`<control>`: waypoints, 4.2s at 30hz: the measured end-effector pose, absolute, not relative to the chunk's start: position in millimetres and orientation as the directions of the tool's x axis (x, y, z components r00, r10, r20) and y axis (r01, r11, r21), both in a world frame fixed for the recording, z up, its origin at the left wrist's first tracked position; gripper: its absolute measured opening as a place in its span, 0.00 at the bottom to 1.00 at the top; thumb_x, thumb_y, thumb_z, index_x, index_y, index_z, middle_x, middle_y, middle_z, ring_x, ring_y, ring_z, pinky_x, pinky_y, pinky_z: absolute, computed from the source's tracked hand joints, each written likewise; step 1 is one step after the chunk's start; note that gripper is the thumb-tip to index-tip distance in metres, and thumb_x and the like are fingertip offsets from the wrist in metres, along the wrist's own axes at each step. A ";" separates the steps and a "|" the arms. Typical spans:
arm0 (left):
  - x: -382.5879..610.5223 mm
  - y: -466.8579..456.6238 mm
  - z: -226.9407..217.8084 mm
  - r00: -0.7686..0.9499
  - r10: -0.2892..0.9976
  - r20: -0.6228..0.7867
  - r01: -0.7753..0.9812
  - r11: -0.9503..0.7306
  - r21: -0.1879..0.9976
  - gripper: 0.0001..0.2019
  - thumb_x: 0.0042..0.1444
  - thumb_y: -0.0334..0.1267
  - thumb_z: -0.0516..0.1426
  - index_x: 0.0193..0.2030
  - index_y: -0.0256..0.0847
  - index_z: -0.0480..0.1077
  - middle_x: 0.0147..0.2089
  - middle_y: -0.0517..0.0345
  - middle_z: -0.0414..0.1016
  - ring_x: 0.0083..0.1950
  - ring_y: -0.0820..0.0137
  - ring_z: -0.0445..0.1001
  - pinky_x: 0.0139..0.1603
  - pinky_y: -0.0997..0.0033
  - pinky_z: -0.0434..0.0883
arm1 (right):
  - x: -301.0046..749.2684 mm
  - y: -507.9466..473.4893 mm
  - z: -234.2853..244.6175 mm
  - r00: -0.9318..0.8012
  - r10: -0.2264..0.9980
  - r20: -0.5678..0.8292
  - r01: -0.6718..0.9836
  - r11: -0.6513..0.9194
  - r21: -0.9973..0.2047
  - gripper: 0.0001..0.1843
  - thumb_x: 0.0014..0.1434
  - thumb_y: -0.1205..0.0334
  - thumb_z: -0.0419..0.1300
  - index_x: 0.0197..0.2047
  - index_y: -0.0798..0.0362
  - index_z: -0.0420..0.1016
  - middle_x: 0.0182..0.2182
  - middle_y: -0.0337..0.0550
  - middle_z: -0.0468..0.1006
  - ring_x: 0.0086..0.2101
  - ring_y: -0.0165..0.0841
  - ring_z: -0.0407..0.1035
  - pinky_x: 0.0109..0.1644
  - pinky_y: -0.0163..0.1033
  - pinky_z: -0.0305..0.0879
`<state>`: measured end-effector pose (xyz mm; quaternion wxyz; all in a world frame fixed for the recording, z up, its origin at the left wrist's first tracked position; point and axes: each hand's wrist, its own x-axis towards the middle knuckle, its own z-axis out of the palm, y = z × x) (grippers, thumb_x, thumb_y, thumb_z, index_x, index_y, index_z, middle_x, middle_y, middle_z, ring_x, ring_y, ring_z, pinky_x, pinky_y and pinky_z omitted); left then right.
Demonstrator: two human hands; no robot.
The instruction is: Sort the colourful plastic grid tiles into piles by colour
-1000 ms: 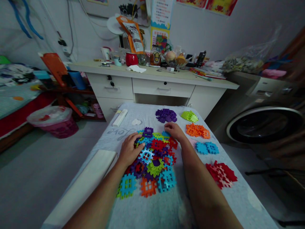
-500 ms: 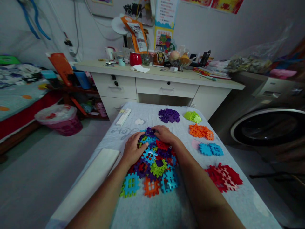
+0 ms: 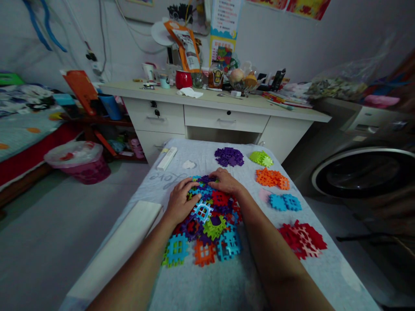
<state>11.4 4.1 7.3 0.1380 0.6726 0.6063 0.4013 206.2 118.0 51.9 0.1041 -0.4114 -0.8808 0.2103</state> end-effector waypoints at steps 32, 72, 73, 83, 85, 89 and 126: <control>13.3 4.9 10.0 -0.044 0.921 0.387 0.709 -0.245 0.662 0.08 0.56 0.42 0.58 0.43 0.46 0.71 0.57 0.54 0.71 0.60 0.59 0.68 0.62 0.51 0.63 | 257.4 159.2 34.7 -0.057 0.963 0.264 0.727 0.222 -0.650 0.14 0.59 0.54 0.52 0.27 0.53 0.70 0.23 0.38 0.68 0.29 0.33 0.62 0.35 0.35 0.57; 13.9 4.3 9.6 -0.057 0.916 0.396 0.698 -0.247 0.672 0.09 0.56 0.42 0.58 0.43 0.47 0.72 0.57 0.55 0.71 0.60 0.59 0.68 0.62 0.51 0.63 | 269.4 145.2 73.9 -0.436 0.896 -0.079 0.782 0.334 -0.526 0.07 0.51 0.63 0.64 0.35 0.54 0.78 0.30 0.41 0.78 0.30 0.31 0.70 0.35 0.34 0.64; 14.0 4.2 9.5 -0.061 0.917 0.394 0.697 -0.243 0.674 0.09 0.56 0.42 0.58 0.43 0.47 0.72 0.57 0.54 0.71 0.60 0.59 0.68 0.63 0.51 0.63 | 271.1 142.7 78.0 -0.429 0.894 -0.129 0.815 0.322 -0.482 0.10 0.49 0.62 0.67 0.36 0.54 0.78 0.32 0.42 0.79 0.30 0.32 0.70 0.35 0.35 0.64; 13.8 4.0 10.3 -0.056 0.916 0.396 0.695 -0.249 0.675 0.08 0.56 0.42 0.59 0.42 0.46 0.72 0.56 0.54 0.72 0.60 0.59 0.68 0.62 0.52 0.63 | 268.4 131.2 80.6 -0.365 0.825 -0.431 0.871 0.139 -0.472 0.11 0.47 0.65 0.67 0.36 0.54 0.74 0.28 0.42 0.79 0.22 0.30 0.70 0.26 0.34 0.65; 13.9 4.1 10.9 -0.064 0.917 0.393 0.696 -0.241 0.676 0.08 0.56 0.42 0.59 0.42 0.46 0.72 0.56 0.54 0.72 0.60 0.59 0.68 0.62 0.52 0.63 | 266.8 128.4 84.3 -0.377 0.815 -0.440 0.857 0.126 -0.500 0.07 0.46 0.68 0.64 0.32 0.54 0.74 0.25 0.41 0.78 0.22 0.31 0.70 0.27 0.35 0.66; 13.9 4.4 10.7 -0.072 0.924 0.376 0.696 -0.224 0.683 0.08 0.55 0.41 0.59 0.42 0.45 0.73 0.57 0.54 0.72 0.60 0.59 0.68 0.63 0.52 0.63 | 268.9 120.9 93.8 -0.413 0.813 -0.409 0.815 0.130 -0.565 0.08 0.45 0.73 0.60 0.31 0.54 0.73 0.26 0.41 0.77 0.25 0.30 0.71 0.29 0.34 0.68; 2.8 19.0 -11.1 -0.006 0.888 0.460 0.700 -0.325 0.636 0.14 0.55 0.48 0.57 0.43 0.44 0.73 0.54 0.52 0.72 0.58 0.58 0.69 0.63 0.52 0.63 | 428.1 -55.0 81.1 -0.380 0.924 0.036 0.877 0.372 -0.304 0.10 0.53 0.64 0.61 0.41 0.50 0.76 0.40 0.44 0.75 0.43 0.39 0.68 0.52 0.46 0.61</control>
